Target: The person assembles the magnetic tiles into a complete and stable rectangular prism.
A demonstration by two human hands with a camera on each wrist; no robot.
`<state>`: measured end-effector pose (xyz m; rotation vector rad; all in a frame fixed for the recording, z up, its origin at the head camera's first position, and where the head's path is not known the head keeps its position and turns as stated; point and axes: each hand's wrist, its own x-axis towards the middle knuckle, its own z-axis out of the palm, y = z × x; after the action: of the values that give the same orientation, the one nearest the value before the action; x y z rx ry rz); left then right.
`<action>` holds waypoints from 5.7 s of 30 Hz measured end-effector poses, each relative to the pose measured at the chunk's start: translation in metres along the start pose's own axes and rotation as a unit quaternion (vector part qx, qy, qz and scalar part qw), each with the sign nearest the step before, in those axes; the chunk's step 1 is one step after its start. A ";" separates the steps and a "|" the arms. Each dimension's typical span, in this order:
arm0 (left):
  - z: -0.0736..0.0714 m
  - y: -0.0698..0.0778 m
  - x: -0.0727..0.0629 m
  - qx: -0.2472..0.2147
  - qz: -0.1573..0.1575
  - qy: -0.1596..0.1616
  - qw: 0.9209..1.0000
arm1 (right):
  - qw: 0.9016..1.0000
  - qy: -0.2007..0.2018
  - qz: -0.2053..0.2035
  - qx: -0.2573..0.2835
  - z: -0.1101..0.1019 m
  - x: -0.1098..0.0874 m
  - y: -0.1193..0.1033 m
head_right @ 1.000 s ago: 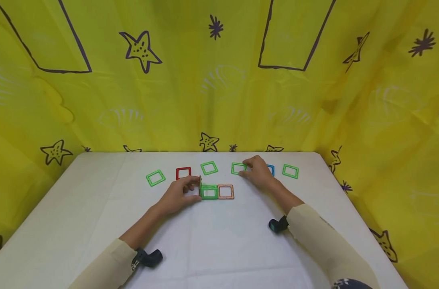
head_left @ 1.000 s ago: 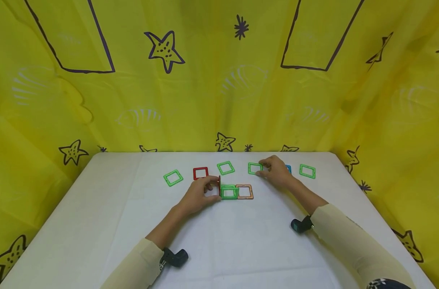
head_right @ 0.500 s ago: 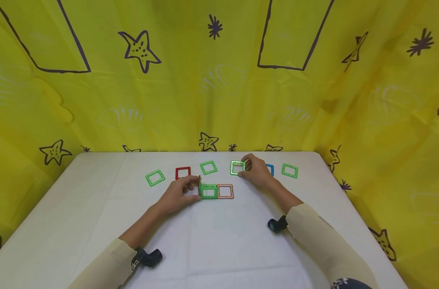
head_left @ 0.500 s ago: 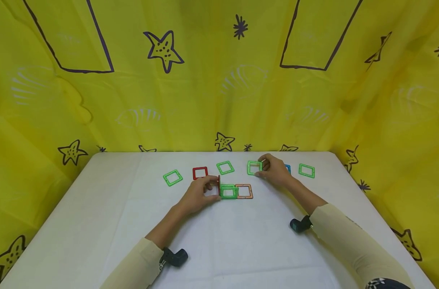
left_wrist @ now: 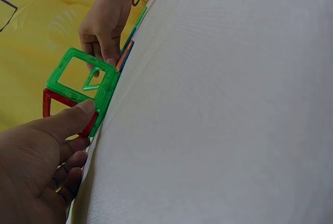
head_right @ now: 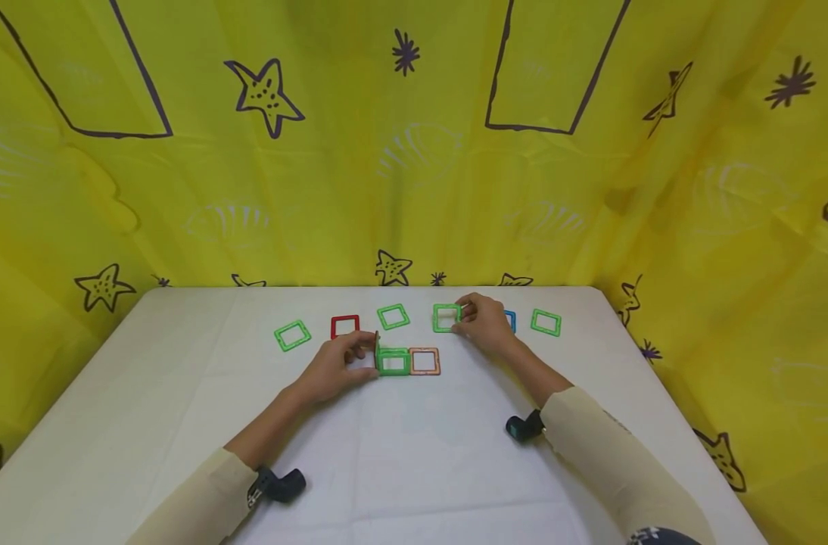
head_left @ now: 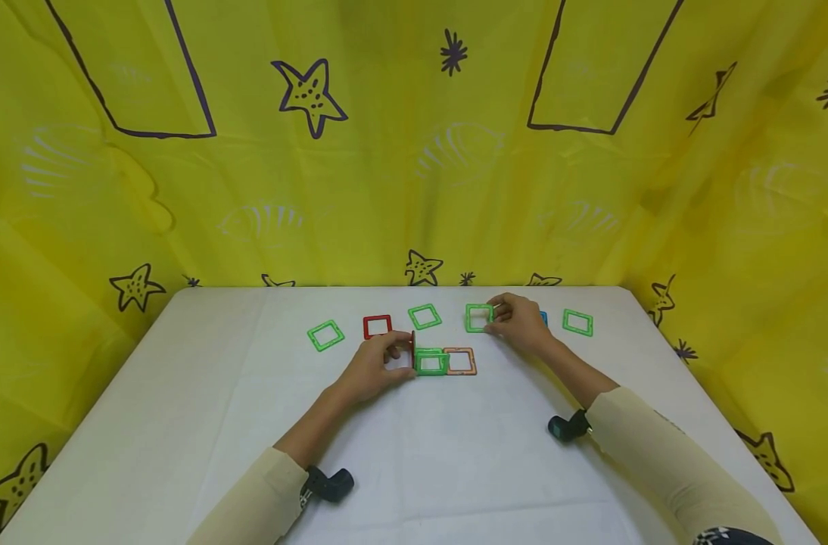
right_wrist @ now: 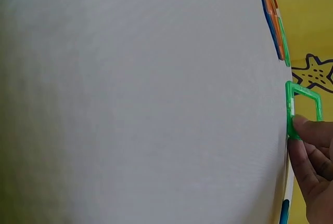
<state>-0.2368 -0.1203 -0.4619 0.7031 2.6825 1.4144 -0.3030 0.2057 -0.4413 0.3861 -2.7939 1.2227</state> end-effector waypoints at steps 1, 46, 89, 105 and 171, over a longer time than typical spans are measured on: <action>0.000 0.000 0.000 -0.001 0.002 0.000 1.000 | 1.000 0.003 0.000 -0.001 0.000 0.000 -0.001; -0.001 0.003 -0.001 0.002 0.004 0.003 1.000 | 0.999 0.011 -0.047 0.022 -0.002 -0.024 -0.018; -0.001 0.004 -0.001 0.010 0.008 0.000 1.000 | 0.996 -0.018 -0.054 0.073 -0.003 -0.064 -0.032; -0.001 0.003 0.000 0.009 0.011 0.003 1.000 | 0.995 -0.037 -0.040 0.089 0.004 -0.075 -0.034; 0.009 0.013 -0.004 0.000 0.045 0.078 0.996 | 0.993 -0.089 -0.056 0.047 0.019 -0.080 -0.039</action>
<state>-0.2267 -0.1083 -0.4581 0.7511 2.7999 1.5528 -0.2146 0.1826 -0.4396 0.6815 -2.8186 1.3617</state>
